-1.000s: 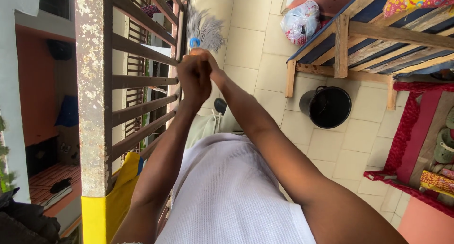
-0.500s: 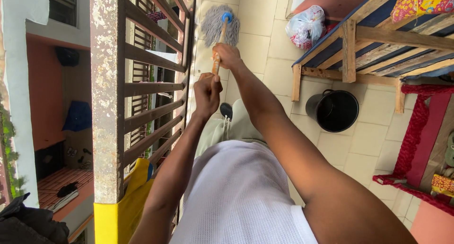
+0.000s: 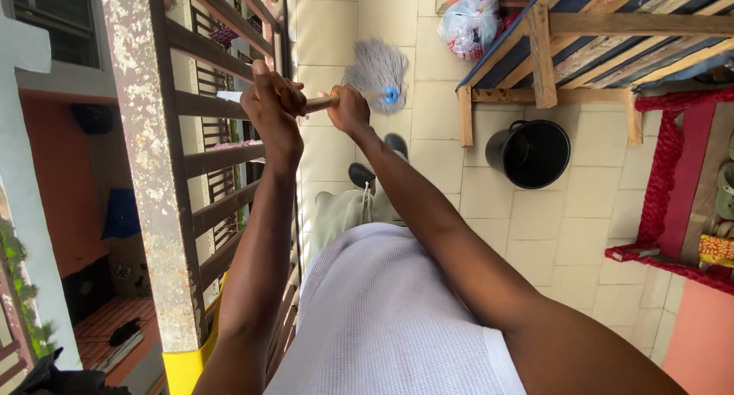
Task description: Mopping the tiled floor using a mop and a bucket.
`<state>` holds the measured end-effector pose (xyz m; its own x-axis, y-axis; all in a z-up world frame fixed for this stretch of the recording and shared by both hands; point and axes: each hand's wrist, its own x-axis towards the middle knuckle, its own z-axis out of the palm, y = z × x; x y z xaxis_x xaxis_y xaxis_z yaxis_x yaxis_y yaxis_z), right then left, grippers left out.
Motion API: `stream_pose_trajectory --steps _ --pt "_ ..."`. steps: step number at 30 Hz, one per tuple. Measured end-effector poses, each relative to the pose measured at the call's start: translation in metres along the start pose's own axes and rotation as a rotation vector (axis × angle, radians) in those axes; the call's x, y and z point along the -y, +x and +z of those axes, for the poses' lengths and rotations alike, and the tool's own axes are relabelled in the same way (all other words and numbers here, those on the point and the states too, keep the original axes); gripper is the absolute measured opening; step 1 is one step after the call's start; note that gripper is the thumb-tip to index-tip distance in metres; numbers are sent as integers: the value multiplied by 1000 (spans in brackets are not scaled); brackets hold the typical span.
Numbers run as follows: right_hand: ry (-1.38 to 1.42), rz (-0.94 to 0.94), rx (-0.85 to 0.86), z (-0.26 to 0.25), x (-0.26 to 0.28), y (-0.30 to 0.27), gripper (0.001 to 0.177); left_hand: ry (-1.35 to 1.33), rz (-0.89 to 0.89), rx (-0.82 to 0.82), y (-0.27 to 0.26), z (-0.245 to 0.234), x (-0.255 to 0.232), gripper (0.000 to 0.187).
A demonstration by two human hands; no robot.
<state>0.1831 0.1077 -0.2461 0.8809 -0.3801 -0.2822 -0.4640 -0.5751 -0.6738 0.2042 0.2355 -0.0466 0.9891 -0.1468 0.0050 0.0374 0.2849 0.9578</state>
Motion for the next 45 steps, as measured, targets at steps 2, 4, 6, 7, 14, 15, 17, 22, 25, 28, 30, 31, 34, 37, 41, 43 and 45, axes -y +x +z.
stream_pose_trajectory --steps 2,4,6,7,14,15,17,22,25,28,30,31,34,37,41,43,45 --pt "-14 21 -37 -2 -12 4 40 -111 -29 58 1 9 6 58" --pt "-21 43 -70 -10 -21 9 37 -214 -60 115 -3 21 7 56" --pt "-78 72 39 -27 -32 21 32 -170 -49 102 -7 41 5 59" --pt "-78 75 30 -39 -35 28 32 -173 -48 110 -6 46 22 59" --pt "-48 -116 -105 -67 -132 75 29 1 -33 383 -31 98 100 55" --pt "-23 -135 -129 -67 -147 80 29 200 136 489 -33 111 96 55" --pt "129 -140 -209 -65 -157 82 32 238 132 470 -23 128 97 55" --pt "237 -64 -306 -76 -139 73 36 197 70 333 9 150 71 64" --pt "216 43 -315 -94 -96 49 32 139 48 336 27 155 43 67" --pt "206 161 -270 -109 -80 37 38 41 -17 378 34 159 34 68" --pt "100 263 -164 -117 -77 36 47 18 -65 415 33 166 29 70" --pt "101 261 -163 -112 -91 43 47 19 -64 414 27 169 29 70" --pt "21 119 -241 -99 -133 62 37 63 -54 432 11 177 37 73" --pt "36 -71 -400 -95 -170 73 33 133 -49 480 -10 183 61 74" --pt "175 -290 -403 -125 -180 82 29 16 13 594 -25 197 75 67" --pt "107 -186 -226 -133 -179 81 25 108 110 634 -22 202 76 69" --pt "100 -177 -275 -128 -183 88 30 129 6 542 -13 204 82 68"
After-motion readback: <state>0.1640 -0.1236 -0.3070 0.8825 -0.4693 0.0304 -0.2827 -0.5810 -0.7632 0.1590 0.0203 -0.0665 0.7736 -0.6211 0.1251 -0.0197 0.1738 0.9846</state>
